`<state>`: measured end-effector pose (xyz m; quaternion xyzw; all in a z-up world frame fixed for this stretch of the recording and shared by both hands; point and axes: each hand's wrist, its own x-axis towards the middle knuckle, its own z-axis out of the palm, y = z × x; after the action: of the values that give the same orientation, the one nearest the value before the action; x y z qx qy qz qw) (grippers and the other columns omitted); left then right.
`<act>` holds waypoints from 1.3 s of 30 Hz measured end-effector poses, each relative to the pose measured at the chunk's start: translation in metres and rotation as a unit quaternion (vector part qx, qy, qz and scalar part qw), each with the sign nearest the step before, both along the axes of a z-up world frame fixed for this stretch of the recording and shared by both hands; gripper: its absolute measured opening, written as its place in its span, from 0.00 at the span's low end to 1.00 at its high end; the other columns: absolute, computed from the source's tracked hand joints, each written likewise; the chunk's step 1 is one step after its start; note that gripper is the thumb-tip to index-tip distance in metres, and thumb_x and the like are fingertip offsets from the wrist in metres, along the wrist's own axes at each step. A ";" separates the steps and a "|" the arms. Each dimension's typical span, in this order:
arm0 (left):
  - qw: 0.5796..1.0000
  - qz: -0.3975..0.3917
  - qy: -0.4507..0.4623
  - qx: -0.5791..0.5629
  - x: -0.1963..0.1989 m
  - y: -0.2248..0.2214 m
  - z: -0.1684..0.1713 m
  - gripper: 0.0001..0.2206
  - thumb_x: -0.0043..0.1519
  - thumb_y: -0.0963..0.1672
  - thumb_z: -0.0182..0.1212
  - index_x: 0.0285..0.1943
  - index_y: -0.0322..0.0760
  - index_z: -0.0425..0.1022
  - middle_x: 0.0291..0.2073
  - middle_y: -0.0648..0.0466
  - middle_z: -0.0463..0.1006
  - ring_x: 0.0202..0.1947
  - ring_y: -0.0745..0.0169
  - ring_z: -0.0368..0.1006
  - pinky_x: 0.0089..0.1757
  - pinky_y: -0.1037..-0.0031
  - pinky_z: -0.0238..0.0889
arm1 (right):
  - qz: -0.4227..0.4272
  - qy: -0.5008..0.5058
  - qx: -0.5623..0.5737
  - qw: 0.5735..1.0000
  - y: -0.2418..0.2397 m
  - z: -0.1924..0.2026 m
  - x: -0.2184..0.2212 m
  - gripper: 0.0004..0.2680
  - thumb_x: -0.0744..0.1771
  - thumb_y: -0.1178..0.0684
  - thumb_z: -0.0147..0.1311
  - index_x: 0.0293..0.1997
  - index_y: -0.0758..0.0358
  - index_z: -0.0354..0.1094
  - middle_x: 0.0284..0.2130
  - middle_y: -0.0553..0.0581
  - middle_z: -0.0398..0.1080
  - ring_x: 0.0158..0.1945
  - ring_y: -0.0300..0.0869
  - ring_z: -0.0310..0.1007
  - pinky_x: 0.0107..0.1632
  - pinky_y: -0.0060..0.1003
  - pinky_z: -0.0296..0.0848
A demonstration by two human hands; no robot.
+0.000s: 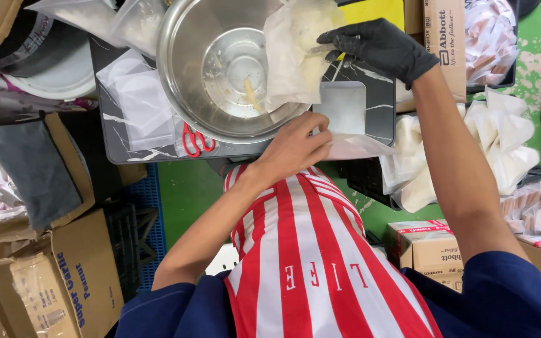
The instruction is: The person scoops white powder from a large bag into a smaller plastic bag on a digital scale using a spoon. The person then adjusts the amount of powder to reach a specific weight and prepares the small bags for sealing.
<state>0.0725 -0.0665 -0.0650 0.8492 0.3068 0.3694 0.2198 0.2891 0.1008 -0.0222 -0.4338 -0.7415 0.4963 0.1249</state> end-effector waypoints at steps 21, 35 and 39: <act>0.930 0.104 -0.322 -0.142 -0.195 -0.008 0.065 0.16 0.74 0.46 0.51 0.30 0.39 0.63 0.40 0.46 0.85 0.32 0.64 0.76 0.34 0.74 0.66 | -0.136 0.100 0.315 0.934 -0.150 0.044 -0.154 0.07 0.65 0.60 0.75 0.43 0.63 0.81 0.39 0.56 0.78 0.43 0.50 0.75 0.48 0.37 0.73; 0.950 0.059 -0.295 -0.088 -0.278 -0.009 0.059 0.17 0.75 0.45 0.49 0.29 0.38 0.65 0.43 0.47 0.86 0.37 0.52 0.83 0.36 0.71 0.73 | -0.133 0.124 0.269 0.946 -0.158 0.055 -0.253 0.07 0.63 0.66 0.73 0.40 0.68 0.79 0.37 0.64 0.78 0.45 0.56 0.77 0.51 0.46 0.76; 0.966 0.046 -0.251 -0.039 -0.298 -0.008 0.066 0.18 0.75 0.45 0.49 0.28 0.37 0.65 0.44 0.45 0.86 0.38 0.48 0.84 0.36 0.68 0.75 | -0.070 0.004 0.357 0.932 -0.160 0.075 -0.275 0.19 0.62 0.45 0.75 0.56 0.58 0.79 0.50 0.56 0.77 0.54 0.53 0.72 0.58 0.48 0.67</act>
<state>-0.2251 -0.0746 0.0015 0.7048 0.2945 0.5683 0.3059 0.0137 -0.0596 0.0529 -0.4091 -0.8371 0.1909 0.3090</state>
